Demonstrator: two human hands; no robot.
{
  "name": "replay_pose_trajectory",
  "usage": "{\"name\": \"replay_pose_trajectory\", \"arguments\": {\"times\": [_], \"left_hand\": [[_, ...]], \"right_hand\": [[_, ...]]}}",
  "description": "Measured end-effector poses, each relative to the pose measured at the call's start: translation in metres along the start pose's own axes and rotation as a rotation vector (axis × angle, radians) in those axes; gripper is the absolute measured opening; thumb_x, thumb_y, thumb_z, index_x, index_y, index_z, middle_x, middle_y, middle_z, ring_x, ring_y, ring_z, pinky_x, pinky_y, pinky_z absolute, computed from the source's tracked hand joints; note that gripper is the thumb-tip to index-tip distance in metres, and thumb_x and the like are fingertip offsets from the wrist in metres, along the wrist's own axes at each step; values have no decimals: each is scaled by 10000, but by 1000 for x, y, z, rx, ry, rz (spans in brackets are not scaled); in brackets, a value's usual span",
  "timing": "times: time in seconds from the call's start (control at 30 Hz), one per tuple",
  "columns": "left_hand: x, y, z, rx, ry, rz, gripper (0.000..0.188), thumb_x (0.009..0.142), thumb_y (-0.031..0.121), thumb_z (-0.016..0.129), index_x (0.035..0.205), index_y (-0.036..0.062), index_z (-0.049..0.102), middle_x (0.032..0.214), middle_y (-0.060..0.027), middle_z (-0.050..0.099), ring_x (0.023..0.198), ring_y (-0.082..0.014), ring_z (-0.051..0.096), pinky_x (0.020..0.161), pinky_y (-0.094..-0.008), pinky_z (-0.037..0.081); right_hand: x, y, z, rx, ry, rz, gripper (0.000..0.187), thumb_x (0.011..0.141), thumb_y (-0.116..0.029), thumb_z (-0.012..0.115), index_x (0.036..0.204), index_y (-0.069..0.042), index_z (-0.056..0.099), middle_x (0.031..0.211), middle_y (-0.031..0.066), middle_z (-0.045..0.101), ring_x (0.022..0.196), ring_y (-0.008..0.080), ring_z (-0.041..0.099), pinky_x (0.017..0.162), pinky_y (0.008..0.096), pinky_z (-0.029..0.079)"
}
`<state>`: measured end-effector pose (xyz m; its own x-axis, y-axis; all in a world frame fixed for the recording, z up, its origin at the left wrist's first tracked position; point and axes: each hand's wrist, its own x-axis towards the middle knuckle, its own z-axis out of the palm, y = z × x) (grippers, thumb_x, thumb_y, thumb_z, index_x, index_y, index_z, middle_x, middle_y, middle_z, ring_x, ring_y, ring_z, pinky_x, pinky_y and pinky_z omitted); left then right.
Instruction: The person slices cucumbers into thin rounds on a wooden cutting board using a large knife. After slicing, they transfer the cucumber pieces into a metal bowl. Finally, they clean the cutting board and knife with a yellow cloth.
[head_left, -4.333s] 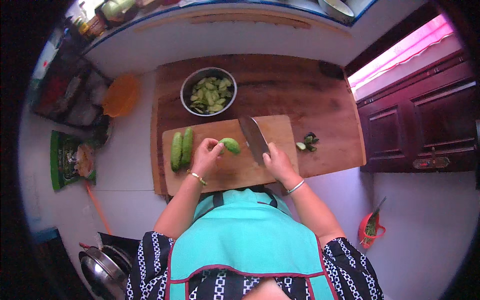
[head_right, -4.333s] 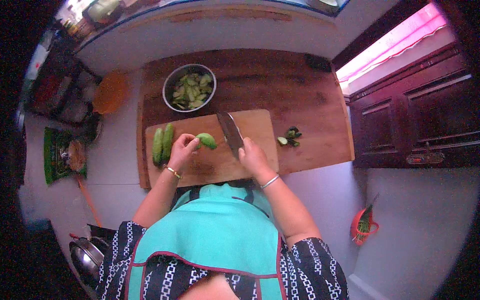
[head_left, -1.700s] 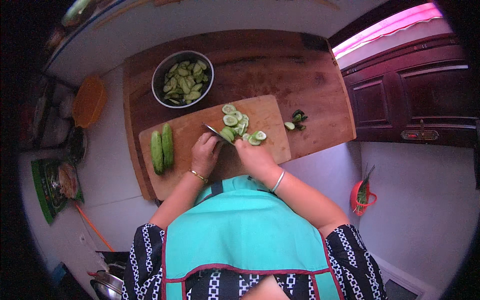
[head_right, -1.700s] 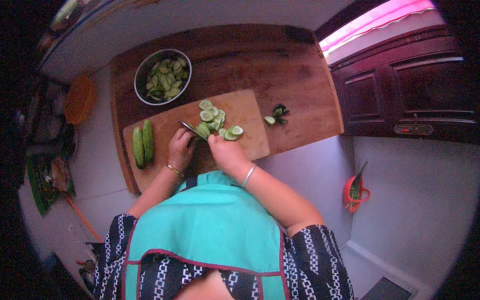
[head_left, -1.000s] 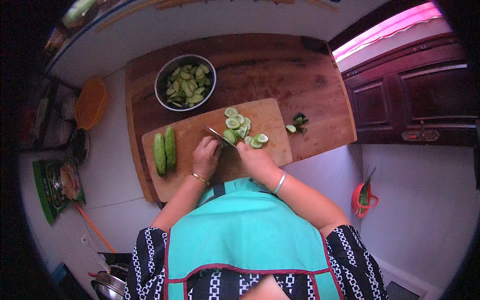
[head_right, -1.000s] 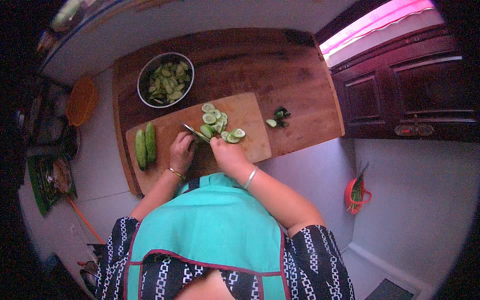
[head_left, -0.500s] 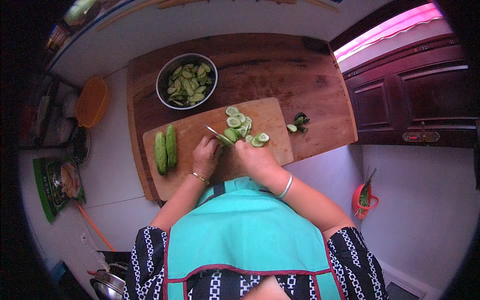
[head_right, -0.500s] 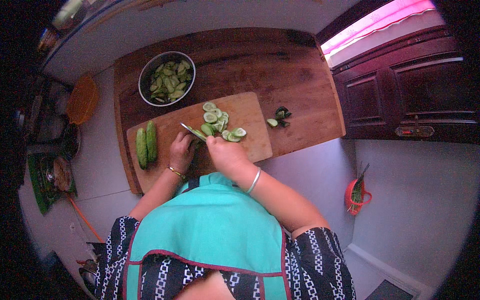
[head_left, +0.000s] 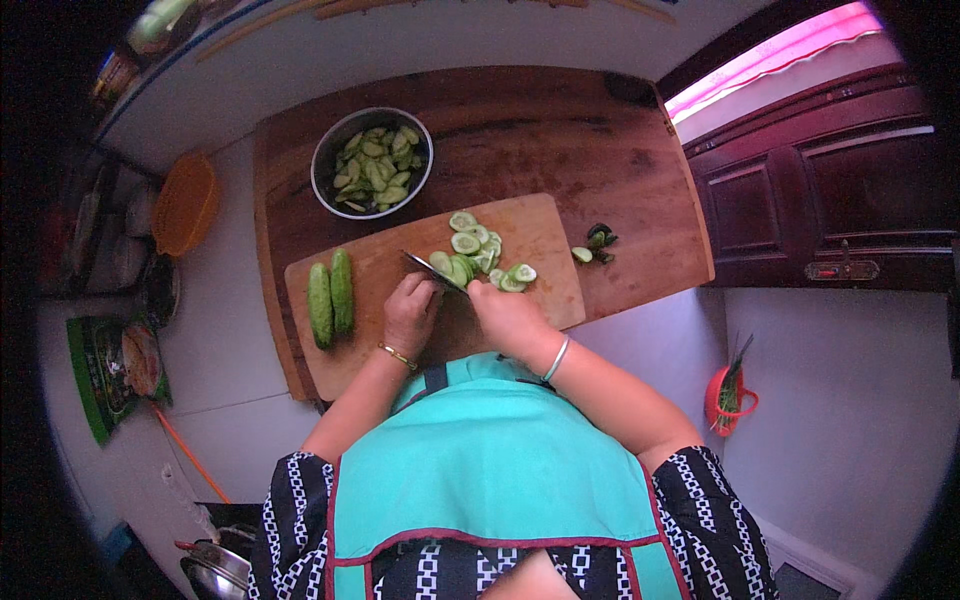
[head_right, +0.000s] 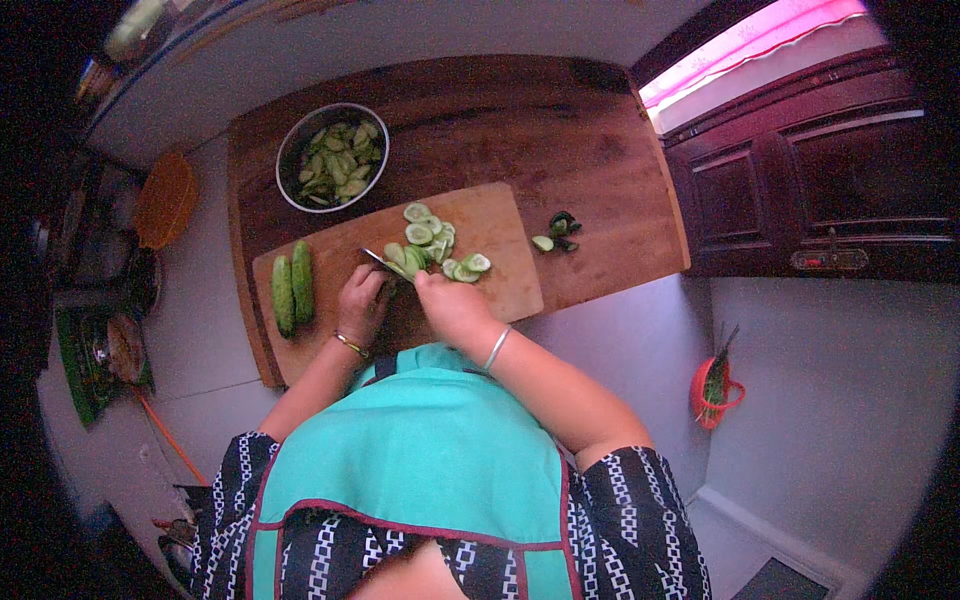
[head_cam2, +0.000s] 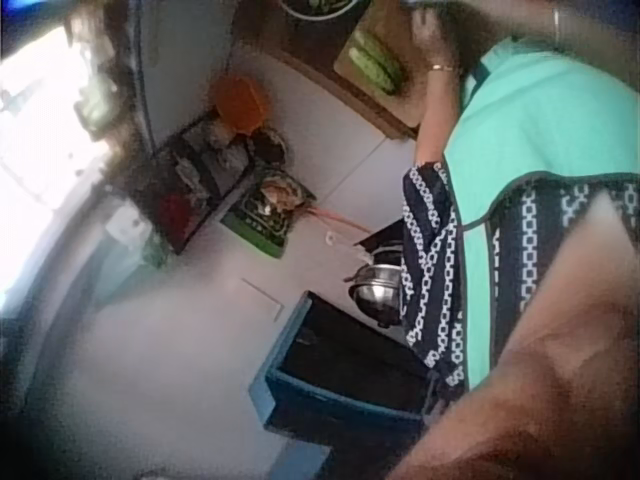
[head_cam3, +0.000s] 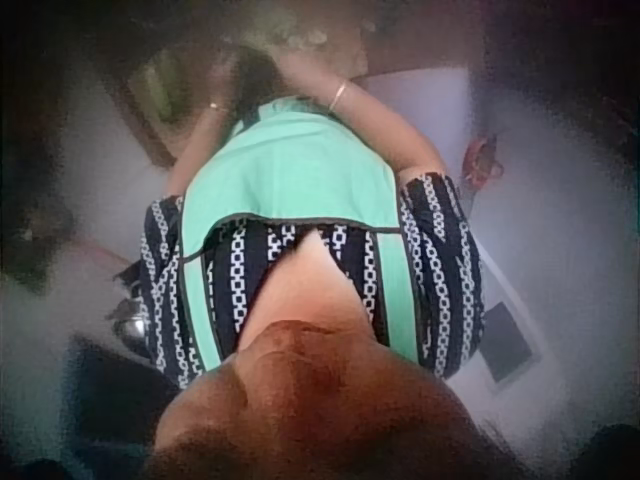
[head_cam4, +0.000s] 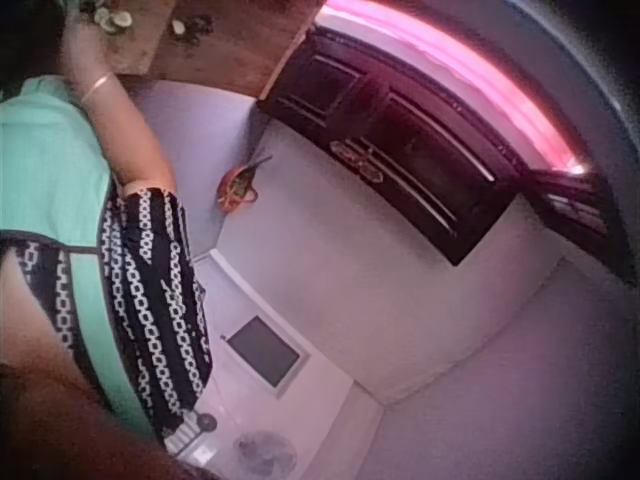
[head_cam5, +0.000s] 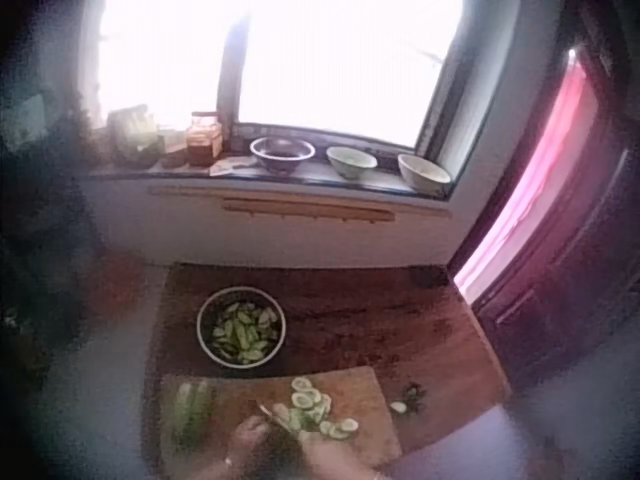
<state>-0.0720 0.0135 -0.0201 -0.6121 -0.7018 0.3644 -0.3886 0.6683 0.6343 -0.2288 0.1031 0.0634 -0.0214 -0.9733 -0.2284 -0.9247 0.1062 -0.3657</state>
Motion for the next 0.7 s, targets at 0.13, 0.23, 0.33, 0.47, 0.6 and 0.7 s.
{"name": "replay_pose_trajectory", "arguments": {"times": [0.13, 0.23, 0.33, 0.47, 0.6, 0.7], "left_hand": [[-1, 1, -5, 18, -7, 36, 130, 760, 84, 654, 881, 64, 613, 948, -106, 608, 868, -300, 601, 724, -386, 504], [-4, 0, -11, 8, 15, 58, 176, 748, 82, 669, 915, 60, 618, 964, -112, 606, 902, -310, 586, 763, -387, 497], [-5, -2, -14, 36, -18, 60, 214, 735, 79, 682, 940, 60, 622, 980, -113, 603, 916, -312, 579, 773, -385, 494], [-7, -7, -8, 24, -61, 68, 215, 734, 85, 682, 937, 57, 620, 985, -110, 597, 924, -308, 573, 769, -388, 493], [-4, -1, -8, 44, -80, 44, 219, 734, 99, 677, 943, 63, 625, 993, -107, 595, 918, -310, 570, 762, -396, 495], [-4, -2, -7, 48, -113, 14, 227, 738, 105, 668, 958, 70, 626, 995, -106, 591, 911, -310, 567, 757, -399, 497]], "right_hand": [[-1, 8, 17, 50, 37, 25, 105, 845, -76, 451, 937, -27, 435, 825, 198, 598, 676, 395, 623, 545, 487, 494], [-1, 9, 21, 34, 56, 11, 109, 843, -74, 458, 940, -30, 436, 828, 195, 600, 676, 394, 623, 542, 484, 494], [0, 11, 25, 34, 56, 33, 105, 843, -69, 453, 939, -32, 438, 834, 193, 601, 670, 391, 619, 539, 485, 489], [-1, 19, 31, -59, 156, -67, 99, 832, -78, 479, 920, -47, 445, 772, 138, 587, 581, 300, 633, 454, 395, 512], [-8, 13, 13, -85, 169, -79, 86, 842, -84, 462, 915, -42, 445, 784, 158, 588, 607, 330, 624, 476, 427, 504], [-13, -4, -16, -18, 56, -33, 92, 860, -92, 431, 933, -35, 429, 844, 198, 592, 675, 383, 614, 534, 472, 496]]}}
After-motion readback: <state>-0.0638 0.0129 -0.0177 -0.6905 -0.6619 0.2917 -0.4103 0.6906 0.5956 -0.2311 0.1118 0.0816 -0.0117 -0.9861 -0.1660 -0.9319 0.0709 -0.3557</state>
